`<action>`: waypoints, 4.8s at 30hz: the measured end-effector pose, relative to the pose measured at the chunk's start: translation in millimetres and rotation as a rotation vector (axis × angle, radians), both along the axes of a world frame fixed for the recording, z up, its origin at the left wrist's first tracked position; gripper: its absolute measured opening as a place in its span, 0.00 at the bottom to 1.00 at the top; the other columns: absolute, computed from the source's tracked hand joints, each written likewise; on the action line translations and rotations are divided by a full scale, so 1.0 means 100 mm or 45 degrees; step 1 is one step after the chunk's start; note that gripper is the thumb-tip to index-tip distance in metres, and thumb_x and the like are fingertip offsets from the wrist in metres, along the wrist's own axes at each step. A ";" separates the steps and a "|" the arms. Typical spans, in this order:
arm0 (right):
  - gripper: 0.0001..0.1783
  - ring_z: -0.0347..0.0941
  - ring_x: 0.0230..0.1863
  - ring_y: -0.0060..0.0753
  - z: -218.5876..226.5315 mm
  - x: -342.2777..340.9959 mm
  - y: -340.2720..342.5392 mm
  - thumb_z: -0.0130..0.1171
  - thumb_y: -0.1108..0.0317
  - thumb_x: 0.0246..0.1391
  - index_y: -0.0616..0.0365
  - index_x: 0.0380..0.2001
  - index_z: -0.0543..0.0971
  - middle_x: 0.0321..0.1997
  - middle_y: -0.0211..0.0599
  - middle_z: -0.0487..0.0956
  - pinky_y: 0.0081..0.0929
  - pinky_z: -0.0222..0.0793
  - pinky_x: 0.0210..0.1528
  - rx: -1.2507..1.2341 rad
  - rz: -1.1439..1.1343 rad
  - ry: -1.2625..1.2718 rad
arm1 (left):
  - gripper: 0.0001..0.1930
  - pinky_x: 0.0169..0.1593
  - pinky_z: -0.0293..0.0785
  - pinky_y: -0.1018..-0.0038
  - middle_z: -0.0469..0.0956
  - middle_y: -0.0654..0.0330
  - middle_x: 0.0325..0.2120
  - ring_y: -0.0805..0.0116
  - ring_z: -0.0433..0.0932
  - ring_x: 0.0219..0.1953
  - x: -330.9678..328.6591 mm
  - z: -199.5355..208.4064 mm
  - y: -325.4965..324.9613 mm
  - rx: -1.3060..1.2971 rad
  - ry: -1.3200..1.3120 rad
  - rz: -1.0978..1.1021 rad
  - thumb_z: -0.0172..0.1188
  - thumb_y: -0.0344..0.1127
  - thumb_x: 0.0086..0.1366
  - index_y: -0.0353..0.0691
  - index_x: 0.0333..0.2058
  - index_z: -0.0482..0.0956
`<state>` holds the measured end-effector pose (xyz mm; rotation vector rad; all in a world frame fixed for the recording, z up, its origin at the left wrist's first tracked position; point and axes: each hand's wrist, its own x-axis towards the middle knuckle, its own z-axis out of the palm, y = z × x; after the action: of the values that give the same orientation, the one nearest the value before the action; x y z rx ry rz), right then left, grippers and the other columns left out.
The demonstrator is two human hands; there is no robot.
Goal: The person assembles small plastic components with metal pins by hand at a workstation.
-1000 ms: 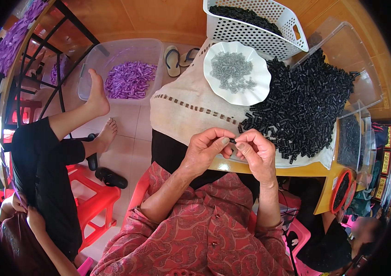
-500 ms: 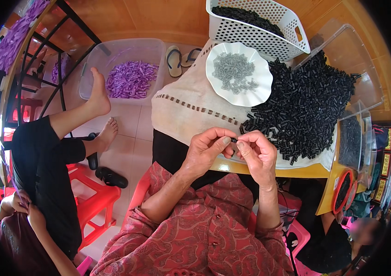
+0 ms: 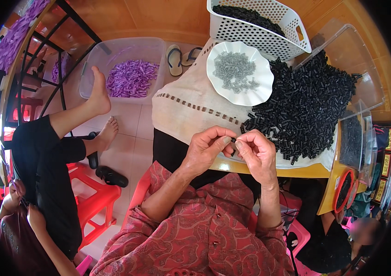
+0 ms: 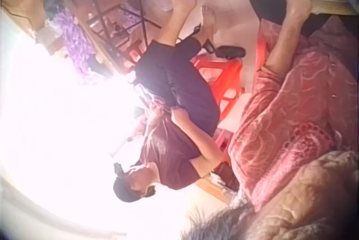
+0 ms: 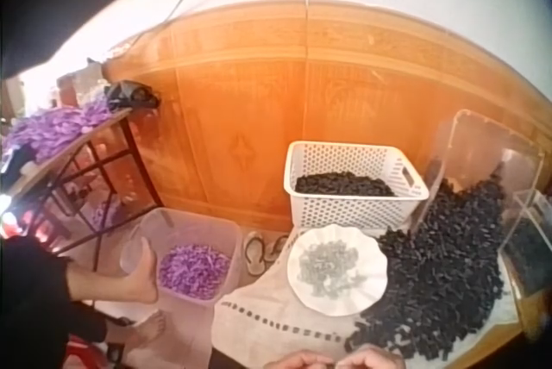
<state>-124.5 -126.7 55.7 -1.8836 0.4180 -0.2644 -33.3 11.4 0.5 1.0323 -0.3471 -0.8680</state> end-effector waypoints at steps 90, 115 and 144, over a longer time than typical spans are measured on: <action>0.06 0.73 0.34 0.18 0.11 0.00 0.22 0.59 0.84 0.51 0.67 0.34 0.76 0.37 0.34 0.73 0.14 0.71 0.35 0.234 -0.075 -0.230 | 0.09 0.39 0.73 0.77 0.76 0.61 0.30 0.74 0.74 0.31 -0.04 0.11 0.08 -0.316 0.335 0.033 0.50 0.27 0.69 0.31 0.45 0.75; 0.03 0.71 0.27 0.15 0.21 0.02 0.17 0.58 0.82 0.52 0.66 0.31 0.76 0.35 0.33 0.74 0.14 0.68 0.28 0.290 -0.066 -0.162 | 0.11 0.43 0.77 0.77 0.77 0.58 0.35 0.73 0.78 0.36 -0.04 0.15 0.10 -0.291 0.085 0.044 0.54 0.23 0.65 0.29 0.46 0.74; 0.04 0.70 0.25 0.16 0.19 0.00 0.11 0.60 0.83 0.49 0.66 0.29 0.77 0.32 0.34 0.75 0.13 0.66 0.26 0.178 0.014 -0.141 | 0.10 0.41 0.75 0.77 0.76 0.58 0.34 0.73 0.77 0.34 0.01 0.08 0.12 -0.295 -0.017 0.023 0.56 0.21 0.63 0.29 0.43 0.77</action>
<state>-124.4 -115.7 74.5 -1.7255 0.3419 -0.3222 -32.2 23.2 8.6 0.8259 -0.4383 -0.7847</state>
